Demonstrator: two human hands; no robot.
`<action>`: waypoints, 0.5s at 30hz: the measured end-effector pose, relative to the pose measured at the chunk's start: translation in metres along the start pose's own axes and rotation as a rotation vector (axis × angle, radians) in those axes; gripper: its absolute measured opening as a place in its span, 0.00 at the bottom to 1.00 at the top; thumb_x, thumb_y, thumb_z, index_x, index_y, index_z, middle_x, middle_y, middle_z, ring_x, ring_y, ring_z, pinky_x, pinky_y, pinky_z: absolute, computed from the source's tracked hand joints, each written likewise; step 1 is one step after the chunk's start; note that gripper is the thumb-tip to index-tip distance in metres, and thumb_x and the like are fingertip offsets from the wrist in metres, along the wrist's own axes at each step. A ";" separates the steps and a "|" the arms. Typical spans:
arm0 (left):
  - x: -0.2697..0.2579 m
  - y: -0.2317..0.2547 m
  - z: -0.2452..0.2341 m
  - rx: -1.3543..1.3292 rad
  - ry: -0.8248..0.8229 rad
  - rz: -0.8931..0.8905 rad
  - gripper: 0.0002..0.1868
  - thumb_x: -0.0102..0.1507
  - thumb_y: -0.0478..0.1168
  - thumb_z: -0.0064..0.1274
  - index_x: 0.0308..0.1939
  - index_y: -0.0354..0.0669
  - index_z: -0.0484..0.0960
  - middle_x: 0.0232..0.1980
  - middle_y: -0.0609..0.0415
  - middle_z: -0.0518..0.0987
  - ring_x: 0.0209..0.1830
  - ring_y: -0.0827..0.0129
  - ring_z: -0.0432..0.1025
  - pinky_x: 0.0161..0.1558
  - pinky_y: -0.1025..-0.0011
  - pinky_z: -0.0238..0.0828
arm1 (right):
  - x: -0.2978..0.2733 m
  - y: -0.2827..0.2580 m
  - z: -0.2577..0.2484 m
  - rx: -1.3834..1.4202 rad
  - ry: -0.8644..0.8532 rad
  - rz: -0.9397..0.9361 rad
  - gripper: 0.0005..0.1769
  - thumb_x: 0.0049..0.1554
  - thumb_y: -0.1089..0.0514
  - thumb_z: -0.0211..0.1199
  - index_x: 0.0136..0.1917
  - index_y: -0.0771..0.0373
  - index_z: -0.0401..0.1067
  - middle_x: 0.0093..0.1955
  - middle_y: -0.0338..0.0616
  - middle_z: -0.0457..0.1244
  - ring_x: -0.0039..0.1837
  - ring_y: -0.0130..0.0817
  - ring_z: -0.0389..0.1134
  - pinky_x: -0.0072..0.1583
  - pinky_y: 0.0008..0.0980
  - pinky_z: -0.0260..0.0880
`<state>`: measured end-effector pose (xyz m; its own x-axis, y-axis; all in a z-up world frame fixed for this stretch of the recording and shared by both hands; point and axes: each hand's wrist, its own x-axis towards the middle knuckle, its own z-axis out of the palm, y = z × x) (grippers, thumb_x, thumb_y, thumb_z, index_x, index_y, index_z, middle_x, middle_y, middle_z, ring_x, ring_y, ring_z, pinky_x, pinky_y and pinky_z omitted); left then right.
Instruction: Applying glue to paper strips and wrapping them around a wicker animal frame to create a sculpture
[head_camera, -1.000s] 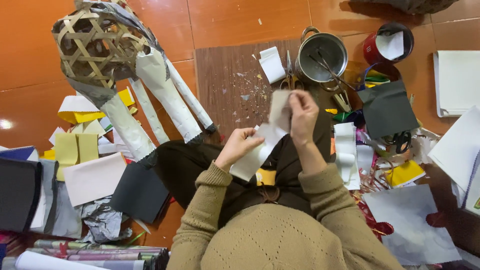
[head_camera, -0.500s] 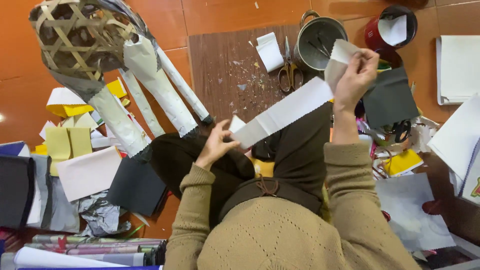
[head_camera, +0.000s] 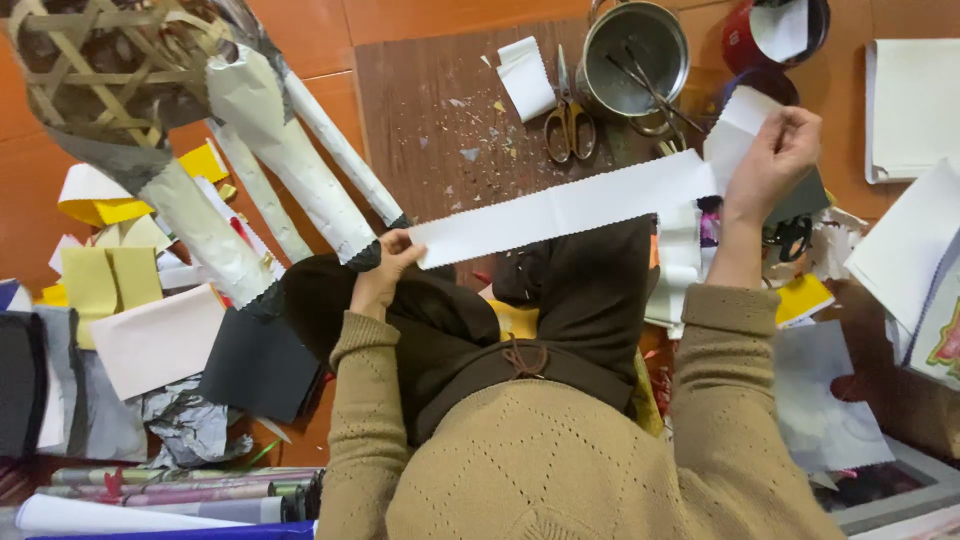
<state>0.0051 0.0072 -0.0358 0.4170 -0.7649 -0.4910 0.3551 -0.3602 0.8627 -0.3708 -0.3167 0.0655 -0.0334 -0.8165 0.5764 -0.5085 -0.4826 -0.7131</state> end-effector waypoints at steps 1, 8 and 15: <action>-0.001 0.001 0.001 0.000 -0.007 -0.003 0.09 0.57 0.31 0.57 0.42 0.36 0.80 0.38 0.54 0.78 0.37 0.72 0.70 0.44 0.79 0.66 | -0.005 0.001 -0.004 -0.007 0.003 0.001 0.01 0.62 0.71 0.57 0.48 0.70 0.67 0.42 0.45 0.60 0.41 0.29 0.59 0.44 0.26 0.65; 0.011 -0.004 0.008 0.012 0.238 -0.160 0.13 0.62 0.44 0.59 0.49 0.49 0.77 0.42 0.64 0.73 0.38 0.80 0.68 0.36 0.85 0.71 | -0.040 0.001 -0.014 0.227 -0.260 0.235 0.02 0.62 0.67 0.64 0.48 0.64 0.74 0.41 0.42 0.64 0.46 0.25 0.61 0.50 0.28 0.64; 0.013 -0.007 0.006 0.064 0.308 -0.095 0.13 0.65 0.44 0.54 0.52 0.50 0.76 0.45 0.62 0.72 0.43 0.77 0.66 0.40 0.78 0.66 | -0.066 0.006 -0.002 0.149 -0.586 0.279 0.18 0.58 0.67 0.61 0.62 0.65 0.72 0.60 0.60 0.64 0.65 0.54 0.62 0.64 0.48 0.61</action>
<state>0.0028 -0.0035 -0.0474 0.6215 -0.5327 -0.5745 0.3548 -0.4625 0.8126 -0.3738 -0.2651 0.0236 0.3479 -0.9341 0.0798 -0.4232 -0.2325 -0.8757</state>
